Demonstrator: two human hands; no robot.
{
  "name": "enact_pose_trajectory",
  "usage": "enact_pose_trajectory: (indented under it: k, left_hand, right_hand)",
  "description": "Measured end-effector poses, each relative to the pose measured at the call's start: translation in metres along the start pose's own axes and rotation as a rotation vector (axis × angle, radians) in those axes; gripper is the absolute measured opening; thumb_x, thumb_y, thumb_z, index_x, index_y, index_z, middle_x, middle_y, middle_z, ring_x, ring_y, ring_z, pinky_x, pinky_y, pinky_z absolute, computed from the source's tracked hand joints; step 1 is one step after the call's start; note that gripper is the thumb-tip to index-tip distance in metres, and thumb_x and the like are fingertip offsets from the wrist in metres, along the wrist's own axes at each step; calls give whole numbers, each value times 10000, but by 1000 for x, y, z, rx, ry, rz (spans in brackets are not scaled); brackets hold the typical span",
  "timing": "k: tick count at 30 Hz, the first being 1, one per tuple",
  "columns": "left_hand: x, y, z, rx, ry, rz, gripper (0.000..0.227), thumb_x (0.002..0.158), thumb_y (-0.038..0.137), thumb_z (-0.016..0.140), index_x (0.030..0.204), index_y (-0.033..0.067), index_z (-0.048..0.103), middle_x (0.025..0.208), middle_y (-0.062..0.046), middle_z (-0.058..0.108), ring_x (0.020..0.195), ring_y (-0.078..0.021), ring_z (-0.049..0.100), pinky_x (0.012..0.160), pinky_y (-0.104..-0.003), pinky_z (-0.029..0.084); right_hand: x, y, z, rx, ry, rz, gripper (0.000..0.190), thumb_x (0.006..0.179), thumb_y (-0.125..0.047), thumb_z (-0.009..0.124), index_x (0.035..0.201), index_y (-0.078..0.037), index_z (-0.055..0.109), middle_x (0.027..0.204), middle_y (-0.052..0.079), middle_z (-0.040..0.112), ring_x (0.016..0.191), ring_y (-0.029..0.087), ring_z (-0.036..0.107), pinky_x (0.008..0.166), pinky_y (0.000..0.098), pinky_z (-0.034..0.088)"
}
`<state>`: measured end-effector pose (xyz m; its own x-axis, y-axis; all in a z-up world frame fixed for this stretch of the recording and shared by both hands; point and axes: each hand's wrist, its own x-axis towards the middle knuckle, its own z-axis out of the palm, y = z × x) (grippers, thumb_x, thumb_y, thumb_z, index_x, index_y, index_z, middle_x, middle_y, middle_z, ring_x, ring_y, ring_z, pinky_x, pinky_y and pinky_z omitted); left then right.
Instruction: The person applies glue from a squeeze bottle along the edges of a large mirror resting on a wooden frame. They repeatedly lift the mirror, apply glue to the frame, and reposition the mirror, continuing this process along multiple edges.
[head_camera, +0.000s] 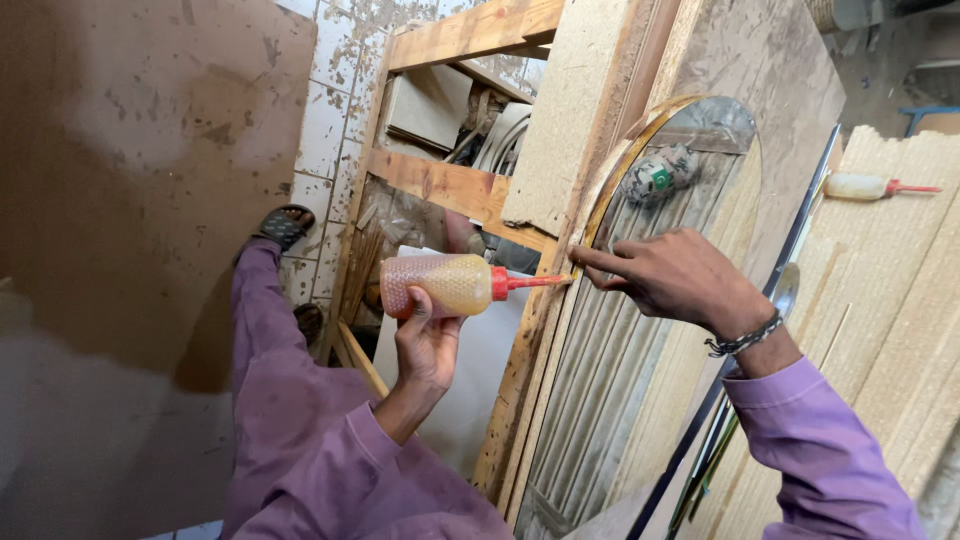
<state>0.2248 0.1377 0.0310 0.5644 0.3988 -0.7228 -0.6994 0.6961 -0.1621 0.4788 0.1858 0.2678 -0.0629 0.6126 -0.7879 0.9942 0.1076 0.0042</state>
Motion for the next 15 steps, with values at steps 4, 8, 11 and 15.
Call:
enact_pose_trajectory:
  k: [4, 8, 11, 15]
  left_hand:
    - [-7, -4, -7, -19, -4, 5, 654, 901, 393, 741, 1399, 56, 484, 1330, -79, 592, 1276, -243, 557, 1098, -473, 471]
    - [-17, -8, -17, -27, -12, 11, 608, 910, 370, 741, 1386, 82, 496, 1294, -68, 599, 1236, -243, 573, 1066, -474, 482]
    - [-22, -13, -21, -40, 3, 18, 589, 911, 359, 742, 1378, 83, 512, 1286, -58, 608, 1224, -236, 581, 1056, -466, 489]
    - [-29, -15, -27, -22, 15, 26, 577, 900, 345, 750, 1370, 102, 521, 1276, -50, 612, 1211, -229, 584, 1042, -463, 496]
  right_hand:
    - [-6, -14, 6, -177, -150, 1, 511, 966, -323, 610, 1457, -371, 478, 775, 48, 665, 616, 254, 686, 517, 437, 534]
    - [-10, -20, 10, -217, -131, -74, 653, 914, -265, 572, 1536, -403, 431, 771, 36, 652, 607, 245, 676, 519, 421, 541]
    - [-9, -11, 0, -305, -66, -69, 756, 860, -131, 553, 1550, -394, 391, 774, 38, 626, 589, 217, 659, 527, 392, 543]
    - [-11, -8, 1, -342, -88, 111, 584, 1019, -232, 507, 1569, -348, 352, 826, 48, 617, 565, 209, 632, 533, 377, 538]
